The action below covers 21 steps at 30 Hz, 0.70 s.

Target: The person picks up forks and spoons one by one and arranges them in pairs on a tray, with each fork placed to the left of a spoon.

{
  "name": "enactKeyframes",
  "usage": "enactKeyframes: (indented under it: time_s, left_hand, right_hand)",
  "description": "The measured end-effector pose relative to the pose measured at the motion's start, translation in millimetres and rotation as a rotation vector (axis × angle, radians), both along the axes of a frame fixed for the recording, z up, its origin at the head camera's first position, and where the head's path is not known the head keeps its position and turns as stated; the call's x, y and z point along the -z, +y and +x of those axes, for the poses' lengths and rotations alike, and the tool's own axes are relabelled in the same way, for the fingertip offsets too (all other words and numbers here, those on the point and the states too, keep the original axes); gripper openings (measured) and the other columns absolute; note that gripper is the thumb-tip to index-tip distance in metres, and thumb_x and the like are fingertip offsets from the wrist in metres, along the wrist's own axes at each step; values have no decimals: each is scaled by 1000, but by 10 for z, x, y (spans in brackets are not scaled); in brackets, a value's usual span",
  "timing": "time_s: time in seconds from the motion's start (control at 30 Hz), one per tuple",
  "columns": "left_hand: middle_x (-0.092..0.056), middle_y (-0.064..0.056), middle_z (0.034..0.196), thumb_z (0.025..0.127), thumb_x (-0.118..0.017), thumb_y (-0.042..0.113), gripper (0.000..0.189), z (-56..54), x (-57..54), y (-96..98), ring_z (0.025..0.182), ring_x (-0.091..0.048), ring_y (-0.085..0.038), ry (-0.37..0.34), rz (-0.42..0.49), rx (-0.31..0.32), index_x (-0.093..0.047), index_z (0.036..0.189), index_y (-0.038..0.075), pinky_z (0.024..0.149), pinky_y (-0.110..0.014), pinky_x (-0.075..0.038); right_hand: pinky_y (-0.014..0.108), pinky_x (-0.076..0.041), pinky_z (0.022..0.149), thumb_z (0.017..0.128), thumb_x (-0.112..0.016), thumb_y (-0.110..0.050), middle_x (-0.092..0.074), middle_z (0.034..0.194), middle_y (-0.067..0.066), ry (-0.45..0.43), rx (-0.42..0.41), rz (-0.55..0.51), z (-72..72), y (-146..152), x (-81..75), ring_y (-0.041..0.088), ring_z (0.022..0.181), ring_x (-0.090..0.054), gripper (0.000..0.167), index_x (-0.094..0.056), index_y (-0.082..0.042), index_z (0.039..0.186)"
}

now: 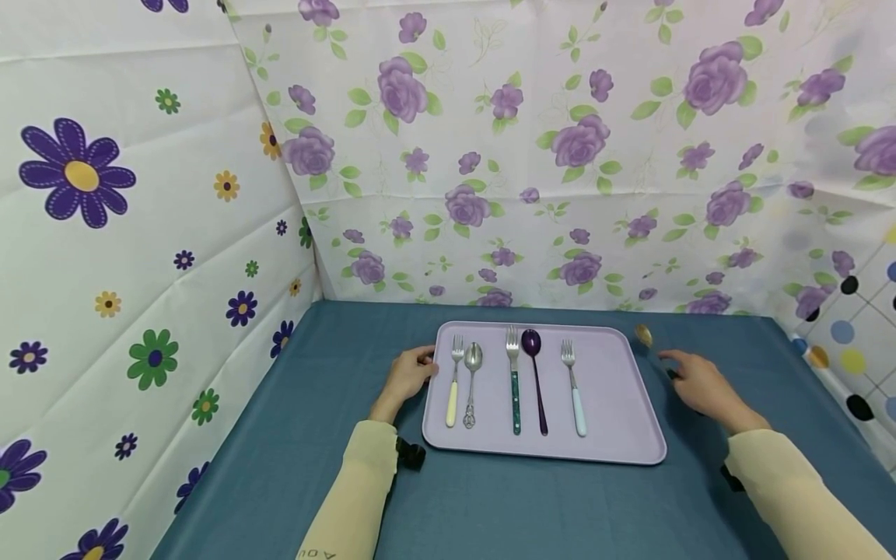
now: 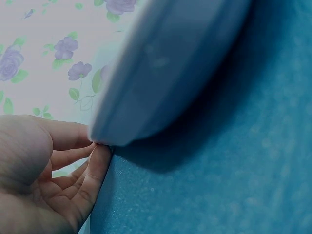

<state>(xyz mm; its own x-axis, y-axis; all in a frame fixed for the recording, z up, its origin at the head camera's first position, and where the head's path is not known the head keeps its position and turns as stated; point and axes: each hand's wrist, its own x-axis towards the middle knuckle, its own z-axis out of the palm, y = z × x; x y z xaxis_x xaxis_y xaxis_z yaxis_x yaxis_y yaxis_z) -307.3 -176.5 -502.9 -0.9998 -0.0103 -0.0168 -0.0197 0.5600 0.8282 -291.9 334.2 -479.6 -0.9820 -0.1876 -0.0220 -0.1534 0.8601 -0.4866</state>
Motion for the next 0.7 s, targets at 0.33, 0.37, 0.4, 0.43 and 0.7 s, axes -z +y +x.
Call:
enactKeyframes:
  time_s: [0.33,0.37,0.4,0.43,0.7]
  left_hand:
    - [-69,-9,100,99,-66,7,46,-6,6,-2,88,-65,-19,7,-2,5,-61,144,0,80,-37,-57]
    - [-69,-9,100,99,-66,7,46,-6,8,-5,88,-65,-19,6,-1,4,-61,144,0,81,-37,-57]
    - [-69,-9,100,99,-66,6,46,-6,9,-6,88,-65,-19,9,-2,5,-61,144,-1,80,-37,-57]
    - [-69,-9,100,99,-66,6,46,-7,11,-7,88,-65,-19,11,-2,4,-61,144,-1,80,-37,-57]
    - [-69,-9,100,98,-66,6,46,-15,23,-10,87,-65,-18,15,-8,3,-61,144,-1,80,-36,-56]
  right_hand:
    - [33,-31,49,93,-48,6,-36,59,-1,-18,-25,-19,-4,-136,33,15,51,-35,53,-49,11,146]
    - [33,-31,50,92,-48,6,-36,59,0,-13,-27,-17,-7,-148,34,16,52,-36,53,-49,11,145]
    - [33,-31,50,92,-48,7,-37,60,0,-11,-28,-18,-9,-160,33,16,52,-36,53,-50,11,145]
    - [33,-31,50,92,-48,7,-37,60,0,-9,-29,-17,-10,-173,32,16,52,-36,53,-50,11,145]
    - [33,-32,51,95,-47,7,-36,61,1,-47,-29,-38,-15,-274,3,16,52,-36,52,-48,11,147]
